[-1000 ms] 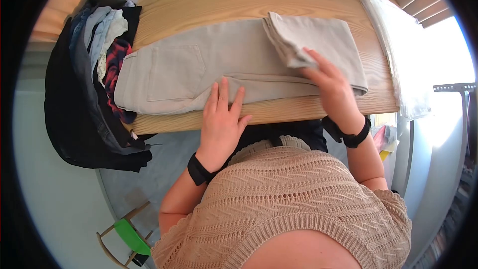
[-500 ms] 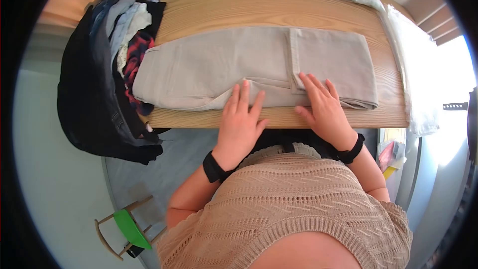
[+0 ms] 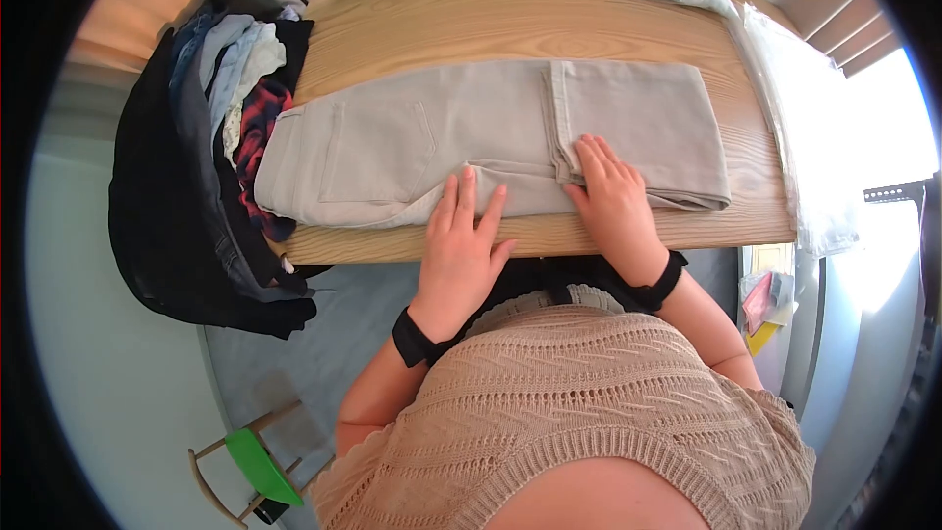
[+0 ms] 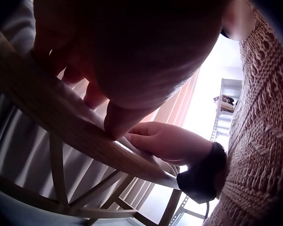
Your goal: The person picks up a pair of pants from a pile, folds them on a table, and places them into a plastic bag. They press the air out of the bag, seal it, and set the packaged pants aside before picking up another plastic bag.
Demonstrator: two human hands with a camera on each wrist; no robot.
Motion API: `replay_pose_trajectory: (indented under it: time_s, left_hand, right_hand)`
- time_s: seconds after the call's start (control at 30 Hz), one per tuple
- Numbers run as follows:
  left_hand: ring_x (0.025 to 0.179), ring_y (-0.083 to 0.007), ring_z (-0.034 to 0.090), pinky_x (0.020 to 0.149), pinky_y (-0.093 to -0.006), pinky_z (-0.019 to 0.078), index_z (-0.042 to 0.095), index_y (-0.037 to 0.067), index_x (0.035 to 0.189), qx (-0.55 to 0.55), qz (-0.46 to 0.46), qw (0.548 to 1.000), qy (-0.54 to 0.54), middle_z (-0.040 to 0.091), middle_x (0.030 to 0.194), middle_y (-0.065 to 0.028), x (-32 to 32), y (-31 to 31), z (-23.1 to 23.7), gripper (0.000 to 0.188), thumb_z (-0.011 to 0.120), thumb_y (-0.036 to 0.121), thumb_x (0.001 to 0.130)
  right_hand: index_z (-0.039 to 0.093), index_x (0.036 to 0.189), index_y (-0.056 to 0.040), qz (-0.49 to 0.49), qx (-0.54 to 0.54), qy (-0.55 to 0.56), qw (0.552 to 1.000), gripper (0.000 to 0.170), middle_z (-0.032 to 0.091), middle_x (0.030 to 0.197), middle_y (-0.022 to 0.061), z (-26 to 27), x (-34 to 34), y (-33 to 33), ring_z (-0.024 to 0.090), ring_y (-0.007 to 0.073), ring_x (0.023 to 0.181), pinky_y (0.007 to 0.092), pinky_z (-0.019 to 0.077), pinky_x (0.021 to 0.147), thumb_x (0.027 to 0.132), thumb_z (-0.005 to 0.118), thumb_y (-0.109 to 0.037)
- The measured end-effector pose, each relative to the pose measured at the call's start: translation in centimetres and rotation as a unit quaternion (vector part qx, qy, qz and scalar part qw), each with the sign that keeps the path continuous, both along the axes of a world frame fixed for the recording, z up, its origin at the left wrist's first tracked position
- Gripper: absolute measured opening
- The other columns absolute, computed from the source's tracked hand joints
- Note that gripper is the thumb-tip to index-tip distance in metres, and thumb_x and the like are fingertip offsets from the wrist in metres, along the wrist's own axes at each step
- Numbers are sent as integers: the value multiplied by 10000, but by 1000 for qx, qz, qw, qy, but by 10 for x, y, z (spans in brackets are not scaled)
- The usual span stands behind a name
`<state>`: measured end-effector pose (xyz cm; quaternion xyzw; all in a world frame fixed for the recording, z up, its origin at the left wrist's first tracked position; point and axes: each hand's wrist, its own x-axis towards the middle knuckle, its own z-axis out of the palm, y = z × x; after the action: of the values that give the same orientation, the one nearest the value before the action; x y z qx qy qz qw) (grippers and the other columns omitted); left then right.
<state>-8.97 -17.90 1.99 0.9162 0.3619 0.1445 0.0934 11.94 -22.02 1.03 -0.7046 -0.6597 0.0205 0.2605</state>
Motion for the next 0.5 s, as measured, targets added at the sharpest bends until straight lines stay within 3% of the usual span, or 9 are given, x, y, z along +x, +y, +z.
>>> replay_pose_trajectory:
  time_s: [0.1, 0.2, 0.27, 0.37, 0.5]
  left_hand:
    - [1265, -454, 330, 1015, -470, 328, 439, 69, 1332, 4, -3, 1000, 3, 272, 1417, -280, 0, 0, 2, 597, 662, 234, 803]
    - [1264, -458, 330, 1013, -472, 329, 440, 65, 1331, 6, -5, 1000, 2, 275, 1415, -283, 0, 0, 1, 599, 663, 237, 802]
    - [1264, -458, 330, 1013, -473, 329, 439, 65, 1331, 7, -4, 1000, 0, 275, 1415, -282, 0, 0, 2, 600, 664, 237, 801]
    - [1264, -458, 329, 1013, -474, 328, 439, 65, 1331, 5, -1, 1000, 1, 277, 1415, -280, 0, -1, 2, 601, 664, 236, 801]
    - [1265, -456, 328, 1010, -472, 330, 440, 62, 1330, 0, 0, 1000, 6, 278, 1416, -276, 1, -1, 3, 596, 661, 229, 802]
  right_hand:
    - [455, 1184, 24, -6, 37, -95, 995, 411, 531, 1226, 182, -5, -1, 0, 477, 276, 1200, 405, 394, 941, 809, 577, -93]
    - [477, 1142, 34, 14, 19, -69, 997, 344, 543, 1199, 199, 0, 5, 2, 488, 295, 1182, 400, 398, 954, 803, 508, -14]
    - [494, 1100, 39, -6, -35, 104, 994, 313, 558, 1166, 204, 11, 7, 4, 499, 321, 1161, 392, 395, 969, 790, 452, 32]
    - [498, 1086, 40, 25, 36, 92, 995, 295, 564, 1145, 208, 20, 0, 6, 500, 343, 1150, 386, 393, 977, 798, 433, 36]
    - [474, 1118, 45, 78, 43, 37, 995, 335, 551, 1173, 205, 3, -14, 10, 493, 344, 1160, 404, 386, 980, 785, 442, 30]
